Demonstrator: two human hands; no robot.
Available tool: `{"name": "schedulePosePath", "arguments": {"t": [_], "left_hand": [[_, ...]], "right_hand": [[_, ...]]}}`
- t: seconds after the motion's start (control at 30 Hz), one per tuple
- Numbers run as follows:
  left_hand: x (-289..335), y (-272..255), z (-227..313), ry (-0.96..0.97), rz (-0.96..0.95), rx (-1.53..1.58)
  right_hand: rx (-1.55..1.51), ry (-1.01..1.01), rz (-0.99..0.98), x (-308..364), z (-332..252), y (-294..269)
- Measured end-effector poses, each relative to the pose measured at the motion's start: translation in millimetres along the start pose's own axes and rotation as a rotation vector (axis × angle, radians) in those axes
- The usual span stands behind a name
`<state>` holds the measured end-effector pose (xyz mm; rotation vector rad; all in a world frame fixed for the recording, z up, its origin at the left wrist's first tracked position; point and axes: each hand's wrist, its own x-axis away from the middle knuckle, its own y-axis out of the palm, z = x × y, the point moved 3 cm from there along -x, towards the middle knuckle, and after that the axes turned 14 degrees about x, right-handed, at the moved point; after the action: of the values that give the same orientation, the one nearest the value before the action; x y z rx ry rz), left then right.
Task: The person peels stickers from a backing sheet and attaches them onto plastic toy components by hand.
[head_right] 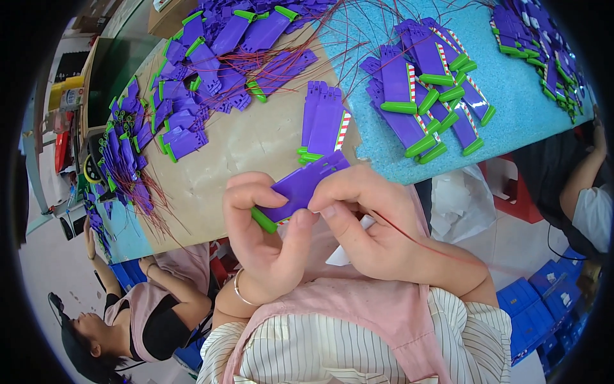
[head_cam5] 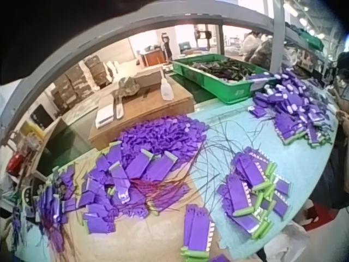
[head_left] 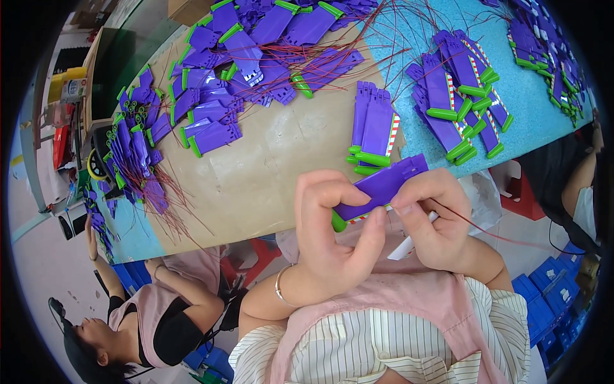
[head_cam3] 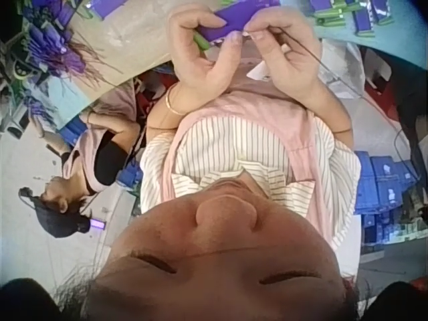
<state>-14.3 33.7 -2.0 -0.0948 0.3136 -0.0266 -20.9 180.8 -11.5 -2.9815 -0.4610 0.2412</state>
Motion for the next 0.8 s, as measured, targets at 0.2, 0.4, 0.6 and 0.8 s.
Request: {"name": "schedulePosePath", "arguments": {"t": [0.2, 0.4, 0.6, 0.8], "left_hand": [[-2.5, 6.5, 2.2, 0.053, -0.317, -0.002], [-16.1, 18.7, -30.5, 0.031, -0.323, -0.581], [-2.7, 16.2, -1.8, 0.188, -0.434, -0.056], [6.1, -7.9, -8.5, -0.009, 0.028, 0.031]], "right_hand": [[-0.257, 0.26, 0.158, -6.2, 2.1, -17.6], [-0.345, 0.343, 0.355, -9.0, 9.4, -18.9], [-0.15, 0.341, 0.213, -8.1, 4.6, -8.1], [-0.114, 0.148, -0.068, -11.8, 6.6, 2.7]]}}
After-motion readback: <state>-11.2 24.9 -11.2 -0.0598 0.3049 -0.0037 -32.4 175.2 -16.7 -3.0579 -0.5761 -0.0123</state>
